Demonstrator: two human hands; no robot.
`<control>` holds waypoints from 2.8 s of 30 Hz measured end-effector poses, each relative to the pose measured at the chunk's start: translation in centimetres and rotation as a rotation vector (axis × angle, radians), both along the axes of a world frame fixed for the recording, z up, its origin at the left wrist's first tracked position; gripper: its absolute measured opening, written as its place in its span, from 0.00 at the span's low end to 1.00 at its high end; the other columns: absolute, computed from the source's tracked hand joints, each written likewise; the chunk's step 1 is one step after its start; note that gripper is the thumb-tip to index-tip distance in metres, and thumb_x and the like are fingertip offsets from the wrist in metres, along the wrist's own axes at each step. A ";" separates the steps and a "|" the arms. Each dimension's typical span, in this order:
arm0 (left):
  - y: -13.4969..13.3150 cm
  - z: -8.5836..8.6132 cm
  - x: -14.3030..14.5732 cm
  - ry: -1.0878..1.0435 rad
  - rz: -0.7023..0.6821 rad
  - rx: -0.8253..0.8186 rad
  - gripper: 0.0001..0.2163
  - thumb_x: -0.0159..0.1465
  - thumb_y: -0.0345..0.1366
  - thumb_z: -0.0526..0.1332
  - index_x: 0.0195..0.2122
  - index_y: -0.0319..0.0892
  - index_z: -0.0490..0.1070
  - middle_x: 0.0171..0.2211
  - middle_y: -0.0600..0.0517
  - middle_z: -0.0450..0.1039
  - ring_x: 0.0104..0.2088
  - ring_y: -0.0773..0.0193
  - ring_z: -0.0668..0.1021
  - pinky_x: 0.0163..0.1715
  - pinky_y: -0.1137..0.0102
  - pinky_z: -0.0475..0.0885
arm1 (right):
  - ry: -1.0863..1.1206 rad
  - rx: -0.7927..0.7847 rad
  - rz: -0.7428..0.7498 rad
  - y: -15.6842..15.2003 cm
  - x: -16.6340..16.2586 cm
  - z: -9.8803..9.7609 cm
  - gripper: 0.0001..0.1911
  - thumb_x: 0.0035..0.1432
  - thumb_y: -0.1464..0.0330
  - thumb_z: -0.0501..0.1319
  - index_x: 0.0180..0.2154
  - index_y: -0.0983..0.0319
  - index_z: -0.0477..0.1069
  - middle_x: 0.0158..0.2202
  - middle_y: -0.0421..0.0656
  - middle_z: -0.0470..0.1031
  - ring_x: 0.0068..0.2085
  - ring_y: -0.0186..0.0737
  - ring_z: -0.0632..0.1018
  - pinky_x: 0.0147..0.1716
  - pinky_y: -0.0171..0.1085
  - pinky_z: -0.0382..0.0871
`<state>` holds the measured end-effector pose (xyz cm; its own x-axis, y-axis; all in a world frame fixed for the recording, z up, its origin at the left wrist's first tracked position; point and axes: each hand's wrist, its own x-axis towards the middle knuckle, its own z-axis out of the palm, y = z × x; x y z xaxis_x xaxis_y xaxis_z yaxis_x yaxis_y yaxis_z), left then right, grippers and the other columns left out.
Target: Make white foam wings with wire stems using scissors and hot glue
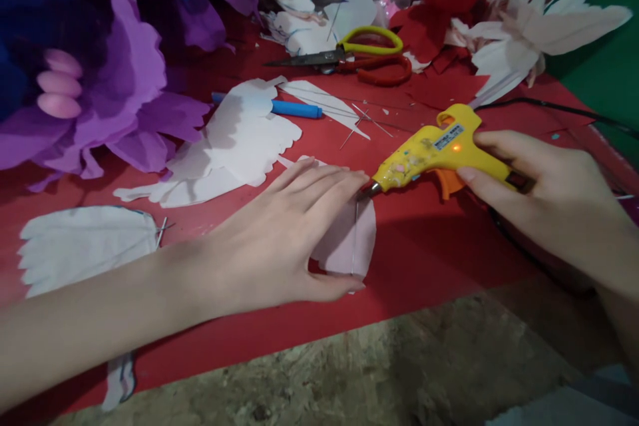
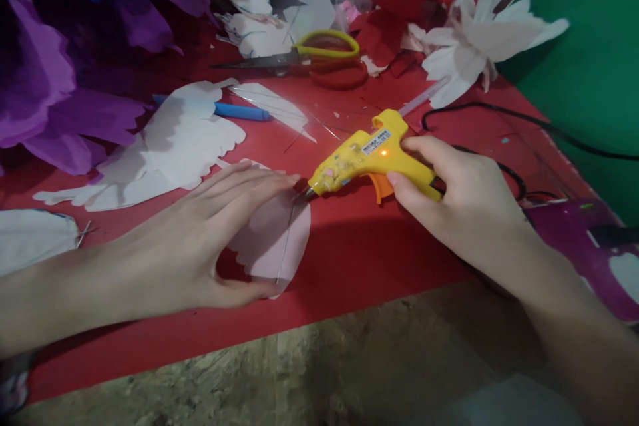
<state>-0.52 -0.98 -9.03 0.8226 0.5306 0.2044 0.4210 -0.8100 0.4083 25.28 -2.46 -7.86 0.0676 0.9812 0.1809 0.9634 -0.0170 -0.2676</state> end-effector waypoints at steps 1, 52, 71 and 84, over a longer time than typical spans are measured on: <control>0.0 -0.1 0.0 0.004 0.002 0.000 0.37 0.51 0.45 0.66 0.56 0.26 0.56 0.53 0.36 0.65 0.55 0.49 0.66 0.60 0.54 0.55 | -0.001 0.001 0.002 0.0 0.0 0.0 0.31 0.46 0.48 0.49 0.41 0.63 0.72 0.36 0.48 0.76 0.30 0.43 0.75 0.26 0.40 0.69; -0.2 -1.0 -0.2 -0.050 0.018 0.021 0.31 0.52 0.48 0.63 0.50 0.30 0.60 0.51 0.36 0.67 0.54 0.48 0.68 0.57 0.54 0.57 | -0.455 0.241 0.530 -2.8 -0.5 0.9 0.11 0.57 0.60 0.49 0.28 0.58 0.49 0.21 0.37 0.54 0.18 0.34 0.58 0.15 0.34 0.49; -0.3 -0.8 -0.2 -0.026 0.049 -0.022 0.33 0.49 0.47 0.67 0.50 0.33 0.61 0.51 0.38 0.67 0.54 0.45 0.67 0.55 0.54 0.59 | -0.459 0.244 0.421 -2.4 -0.2 0.6 0.17 0.54 0.59 0.51 0.24 0.58 0.44 0.20 0.35 0.47 0.18 0.33 0.52 0.16 0.32 0.45; -0.2 -0.9 -0.2 -0.063 0.044 -0.040 0.33 0.47 0.48 0.68 0.49 0.34 0.60 0.51 0.38 0.67 0.53 0.45 0.67 0.54 0.55 0.60 | -0.415 0.279 0.360 -2.1 0.3 0.3 0.19 0.55 0.58 0.51 0.24 0.58 0.41 0.21 0.35 0.45 0.21 0.33 0.51 0.19 0.33 0.43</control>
<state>-0.69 -1.22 -9.95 0.7844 0.5749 0.2329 0.4282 -0.7735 0.4672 25.54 -4.58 -7.60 -0.3904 0.8410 0.3745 0.9203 0.3455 0.1835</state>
